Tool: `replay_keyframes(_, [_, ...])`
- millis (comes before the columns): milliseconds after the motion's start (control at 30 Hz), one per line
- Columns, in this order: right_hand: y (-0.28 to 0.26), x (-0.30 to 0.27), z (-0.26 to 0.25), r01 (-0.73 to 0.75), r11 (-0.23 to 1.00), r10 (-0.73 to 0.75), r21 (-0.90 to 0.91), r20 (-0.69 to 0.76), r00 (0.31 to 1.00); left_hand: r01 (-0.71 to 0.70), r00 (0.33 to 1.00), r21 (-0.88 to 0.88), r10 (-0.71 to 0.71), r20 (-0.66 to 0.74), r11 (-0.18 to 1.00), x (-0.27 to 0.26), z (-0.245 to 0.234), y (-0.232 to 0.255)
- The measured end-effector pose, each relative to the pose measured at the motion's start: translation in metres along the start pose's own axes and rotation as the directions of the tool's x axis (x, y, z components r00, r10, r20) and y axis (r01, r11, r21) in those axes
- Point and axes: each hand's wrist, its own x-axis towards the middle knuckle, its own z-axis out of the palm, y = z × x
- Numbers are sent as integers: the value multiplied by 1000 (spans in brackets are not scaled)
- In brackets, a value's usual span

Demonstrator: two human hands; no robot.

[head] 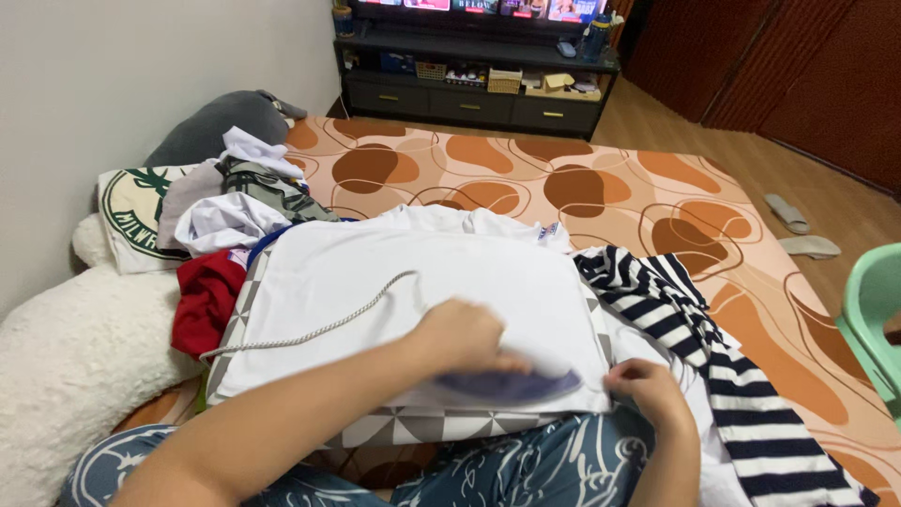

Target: The person irons a white short-sleeved shirt on a portable ironing board placed on the floor. They smooth the fabric, move the iron across the front and back, and flip the shirt to iron both sides.

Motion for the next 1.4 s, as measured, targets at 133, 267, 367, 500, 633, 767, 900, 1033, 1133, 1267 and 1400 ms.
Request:
replay_keyframes(133, [-56,-6,47,341,934,-347,-105,-486,802,214,977,20,-214,10,977,-30,-7,-26])
replay_keyframes(267, [-108,1,122,496,748,-632,-441,-244,735,486,863,-95,-494,-104,869,-12,-18,-96])
replay_keyframes(367, [-109,-13,153,486,513,-740,-708,-79,667,586,751,-106,-587,-302,803,8,-28,-152])
replay_keyframes(500, [-107,-16,154,372,597,-530,-711,-2,848,658,725,-48,-649,-232,752,13,-41,-185])
replay_keyframes(633, [-101,-16,148,332,593,-512,-734,-26,858,561,823,-51,-563,-77,826,-20,-47,-166])
replay_keyframes(767, [-106,-12,158,285,588,-476,-757,-39,879,436,897,12,-435,77,900,-86,-41,-119])
replay_keyframes(900, [-116,-17,174,338,562,-530,-755,-15,848,444,893,89,-448,31,892,-131,-28,-78])
replay_keyframes(1033, [-128,-33,186,478,550,-561,-685,121,819,622,779,-43,-623,-66,782,-127,-18,-100])
replay_keyframes(1133, [-134,-42,184,544,529,-581,-651,189,792,687,718,-16,-682,-140,727,-89,-11,-160])
replay_keyframes(1267, [-136,-37,178,530,499,-568,-686,202,798,684,657,47,-587,-473,728,-36,-11,-228])
replay_keyframes(1400, [-129,-38,176,528,541,-553,-655,196,810,692,668,45,-615,-419,720,-40,-11,-228])
